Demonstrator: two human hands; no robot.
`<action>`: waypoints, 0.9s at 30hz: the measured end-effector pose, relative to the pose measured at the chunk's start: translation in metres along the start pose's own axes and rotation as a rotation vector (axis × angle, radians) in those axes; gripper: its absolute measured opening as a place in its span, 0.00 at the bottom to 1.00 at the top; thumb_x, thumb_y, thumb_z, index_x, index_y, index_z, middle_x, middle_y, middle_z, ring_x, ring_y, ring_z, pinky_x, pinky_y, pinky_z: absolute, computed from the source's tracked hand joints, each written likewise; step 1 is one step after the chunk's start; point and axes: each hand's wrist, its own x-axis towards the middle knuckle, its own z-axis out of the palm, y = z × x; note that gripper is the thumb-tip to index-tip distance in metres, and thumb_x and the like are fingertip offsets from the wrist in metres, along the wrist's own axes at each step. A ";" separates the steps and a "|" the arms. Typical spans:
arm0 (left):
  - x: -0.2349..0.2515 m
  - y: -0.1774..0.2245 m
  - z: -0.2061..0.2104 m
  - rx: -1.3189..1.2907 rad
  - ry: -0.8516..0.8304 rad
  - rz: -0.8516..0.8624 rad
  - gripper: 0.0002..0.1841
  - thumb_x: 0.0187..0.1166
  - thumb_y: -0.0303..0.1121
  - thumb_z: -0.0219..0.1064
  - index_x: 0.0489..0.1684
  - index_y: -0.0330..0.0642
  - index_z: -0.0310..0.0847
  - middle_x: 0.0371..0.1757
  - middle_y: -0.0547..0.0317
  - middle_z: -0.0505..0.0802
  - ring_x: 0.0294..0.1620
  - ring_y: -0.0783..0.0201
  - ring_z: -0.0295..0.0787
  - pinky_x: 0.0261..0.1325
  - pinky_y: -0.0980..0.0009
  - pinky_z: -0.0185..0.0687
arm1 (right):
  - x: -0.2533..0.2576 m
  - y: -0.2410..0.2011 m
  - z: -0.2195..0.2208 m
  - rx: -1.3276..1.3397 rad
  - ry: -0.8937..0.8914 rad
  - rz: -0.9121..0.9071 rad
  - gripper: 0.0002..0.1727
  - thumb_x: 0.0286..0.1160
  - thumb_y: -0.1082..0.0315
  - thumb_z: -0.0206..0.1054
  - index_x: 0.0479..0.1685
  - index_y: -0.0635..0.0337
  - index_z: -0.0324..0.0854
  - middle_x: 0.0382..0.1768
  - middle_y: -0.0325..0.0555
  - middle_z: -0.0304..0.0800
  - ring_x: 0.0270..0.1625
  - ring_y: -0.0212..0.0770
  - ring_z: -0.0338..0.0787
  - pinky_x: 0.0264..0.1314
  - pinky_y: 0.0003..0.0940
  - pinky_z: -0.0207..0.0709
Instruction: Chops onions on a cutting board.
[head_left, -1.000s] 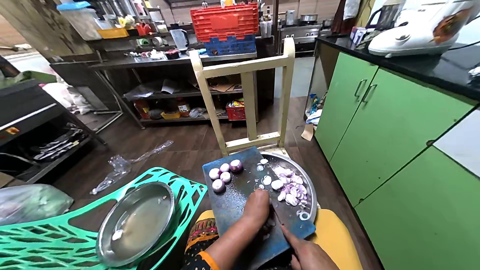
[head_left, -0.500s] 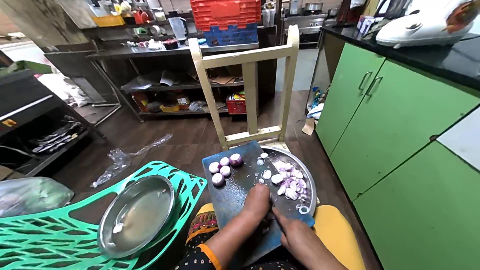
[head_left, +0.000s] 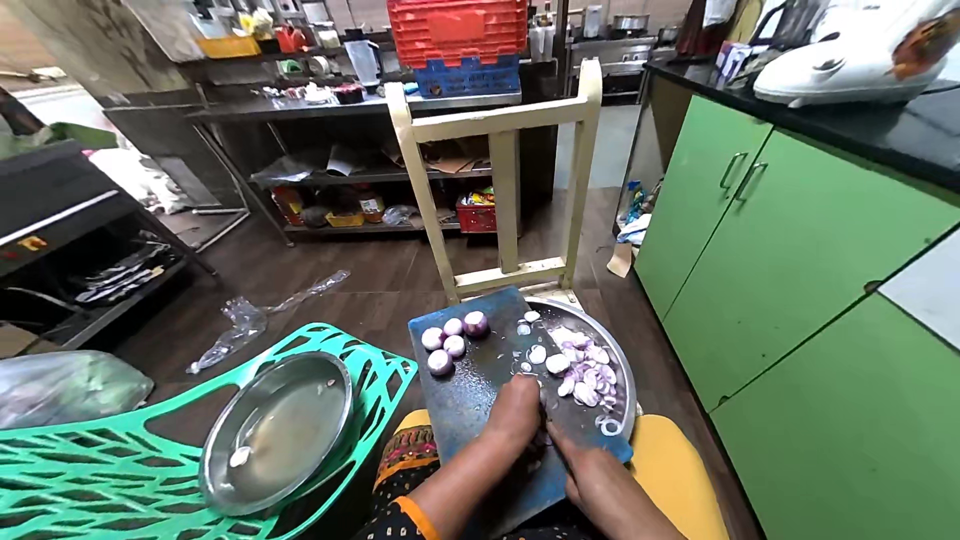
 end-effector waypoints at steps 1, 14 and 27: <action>-0.001 0.000 0.000 -0.004 -0.007 -0.007 0.09 0.82 0.29 0.64 0.45 0.33 0.89 0.54 0.40 0.93 0.60 0.44 0.92 0.64 0.46 0.87 | -0.010 0.003 0.000 0.002 -0.014 -0.008 0.43 0.78 0.69 0.61 0.96 0.43 0.52 0.47 0.59 0.94 0.51 0.61 0.94 0.58 0.60 0.85; -0.002 0.002 -0.003 -0.028 -0.033 -0.032 0.08 0.81 0.28 0.66 0.46 0.34 0.90 0.54 0.41 0.93 0.60 0.44 0.92 0.64 0.45 0.87 | -0.038 0.008 -0.005 0.020 -0.036 -0.022 0.43 0.78 0.69 0.61 0.97 0.43 0.53 0.47 0.59 0.94 0.50 0.62 0.94 0.55 0.60 0.85; -0.002 -0.006 0.009 -0.036 0.009 -0.012 0.08 0.78 0.29 0.68 0.45 0.34 0.89 0.54 0.41 0.93 0.60 0.45 0.91 0.64 0.47 0.87 | -0.041 0.005 -0.009 0.033 -0.013 -0.033 0.42 0.79 0.68 0.61 0.96 0.43 0.54 0.47 0.59 0.94 0.50 0.61 0.94 0.55 0.60 0.85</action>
